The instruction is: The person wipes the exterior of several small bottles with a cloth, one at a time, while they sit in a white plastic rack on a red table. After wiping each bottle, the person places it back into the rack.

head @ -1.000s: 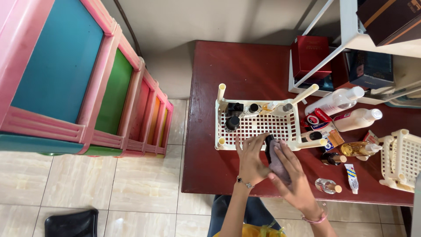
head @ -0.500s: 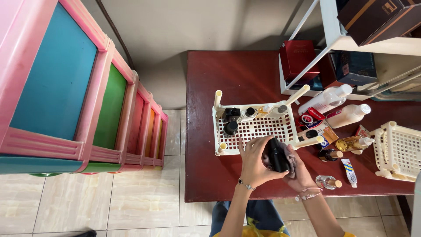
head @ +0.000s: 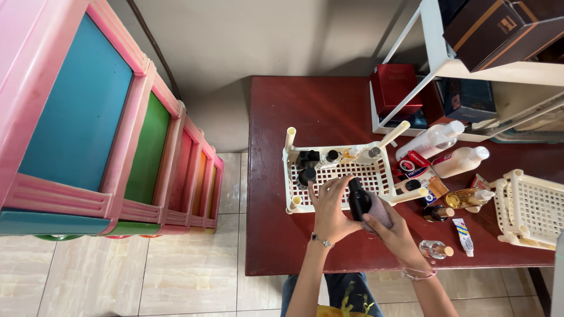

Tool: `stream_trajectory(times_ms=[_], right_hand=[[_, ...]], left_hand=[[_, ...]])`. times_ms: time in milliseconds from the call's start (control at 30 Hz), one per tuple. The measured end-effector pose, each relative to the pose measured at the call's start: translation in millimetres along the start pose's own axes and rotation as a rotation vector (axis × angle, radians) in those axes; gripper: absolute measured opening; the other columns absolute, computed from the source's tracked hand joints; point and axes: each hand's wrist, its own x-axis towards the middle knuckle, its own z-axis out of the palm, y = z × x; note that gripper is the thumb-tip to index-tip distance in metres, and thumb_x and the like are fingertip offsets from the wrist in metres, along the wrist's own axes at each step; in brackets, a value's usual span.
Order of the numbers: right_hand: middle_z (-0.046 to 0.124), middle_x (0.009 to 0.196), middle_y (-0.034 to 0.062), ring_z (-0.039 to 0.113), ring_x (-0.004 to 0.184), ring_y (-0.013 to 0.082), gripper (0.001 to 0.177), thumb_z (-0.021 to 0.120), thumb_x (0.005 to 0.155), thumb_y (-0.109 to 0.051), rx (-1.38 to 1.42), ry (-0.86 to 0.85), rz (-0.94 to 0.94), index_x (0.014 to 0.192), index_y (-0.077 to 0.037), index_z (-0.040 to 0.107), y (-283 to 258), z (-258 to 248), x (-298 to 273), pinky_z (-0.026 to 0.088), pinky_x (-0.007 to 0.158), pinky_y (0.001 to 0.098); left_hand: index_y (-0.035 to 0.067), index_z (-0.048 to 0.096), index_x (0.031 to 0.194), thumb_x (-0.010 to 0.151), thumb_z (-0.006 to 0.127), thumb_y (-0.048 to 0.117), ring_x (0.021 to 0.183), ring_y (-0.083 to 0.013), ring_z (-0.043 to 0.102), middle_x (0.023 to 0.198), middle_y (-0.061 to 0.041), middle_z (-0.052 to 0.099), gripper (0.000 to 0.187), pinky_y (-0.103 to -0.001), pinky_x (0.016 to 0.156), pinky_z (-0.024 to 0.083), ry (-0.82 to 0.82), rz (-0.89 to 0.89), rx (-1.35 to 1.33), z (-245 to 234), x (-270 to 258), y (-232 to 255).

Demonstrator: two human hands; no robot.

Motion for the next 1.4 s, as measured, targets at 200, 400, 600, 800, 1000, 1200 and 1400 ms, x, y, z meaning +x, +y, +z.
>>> stream_trajectory(times_ms=[200,400,600,800,1000,1200,1400], right_hand=[[0.066,0.125,0.0218,0.069,0.108,0.0309,0.079,0.081,0.078,-0.022,-0.512,0.145,-0.463,0.146,0.002,0.049,-47.1,17.3,-1.4,0.055,0.092,0.0407],[0.060,0.128,0.0299,0.063,0.112,0.0439,0.079,0.078,0.077,-0.018,-0.669,0.174,-0.462,0.144,0.006,0.044,-48.4,31.6,13.6,0.054,0.090,0.0461],[0.072,0.113,0.0167,0.069,0.103,0.0260,0.063,0.075,0.083,-0.023,-0.231,-0.002,-0.115,0.137,0.002,0.057,-16.8,15.8,50.4,0.057,0.088,0.0388],[0.068,0.122,0.0083,0.062,0.110,0.0147,0.058,0.055,0.099,-0.036,0.121,-0.108,0.079,0.147,-0.003,0.052,-16.5,6.5,45.3,0.050,0.094,0.0294],[0.047,0.156,0.0222,0.044,0.144,0.0294,0.062,0.059,0.100,-0.018,-0.360,-0.127,-0.536,0.155,0.004,0.038,-43.7,13.7,8.4,0.032,0.115,0.0386],[0.041,0.164,0.0197,0.044,0.149,0.0351,0.064,0.064,0.087,-0.008,-0.459,-0.238,-0.689,0.150,-0.001,0.050,-87.4,8.4,-23.7,0.036,0.118,0.0387],[0.043,0.159,0.0205,0.048,0.142,0.0315,0.069,0.073,0.085,-0.015,-0.518,-0.055,-0.581,0.147,-0.001,0.048,-86.0,32.2,-28.9,0.047,0.106,0.0348]], left_hand=[[0.016,0.055,0.141,0.046,0.095,0.037,0.131,-0.0265,0.053,0.134,-0.003,0.064,0.105,-0.070,0.124,0.003,0.028,0.097,0.065,6.7,-0.2,12.1],[0.012,0.054,0.140,0.054,0.095,0.037,0.128,-0.0261,0.052,0.134,-0.002,0.063,0.099,-0.072,0.122,-0.002,0.033,0.069,0.109,19.5,-7.3,11.9],[0.014,0.055,0.141,0.044,0.093,0.039,0.131,-0.0260,0.051,0.132,-0.002,0.063,0.107,-0.071,0.125,-0.001,0.018,0.038,0.083,11.6,-11.4,9.1],[0.017,0.055,0.141,0.044,0.094,0.042,0.133,-0.0263,0.052,0.134,-0.001,0.065,0.107,-0.070,0.125,-0.003,0.028,0.072,0.053,3.3,-9.8,10.1],[0.012,0.057,0.140,0.040,0.094,0.046,0.129,-0.0270,0.055,0.126,-0.003,0.069,0.112,-0.069,0.125,-0.003,0.029,-0.016,0.031,-3.2,-3.0,6.1],[0.011,0.059,0.138,0.039,0.092,0.045,0.129,-0.0263,0.056,0.128,-0.005,0.069,0.110,-0.067,0.125,-0.002,0.030,-0.029,0.013,2.3,-1.9,-6.2],[0.013,0.057,0.142,0.048,0.091,0.038,0.130,-0.0251,0.055,0.128,-0.004,0.067,0.103,-0.067,0.126,-0.003,0.011,-0.026,0.067,18.0,-5.8,-11.2]])
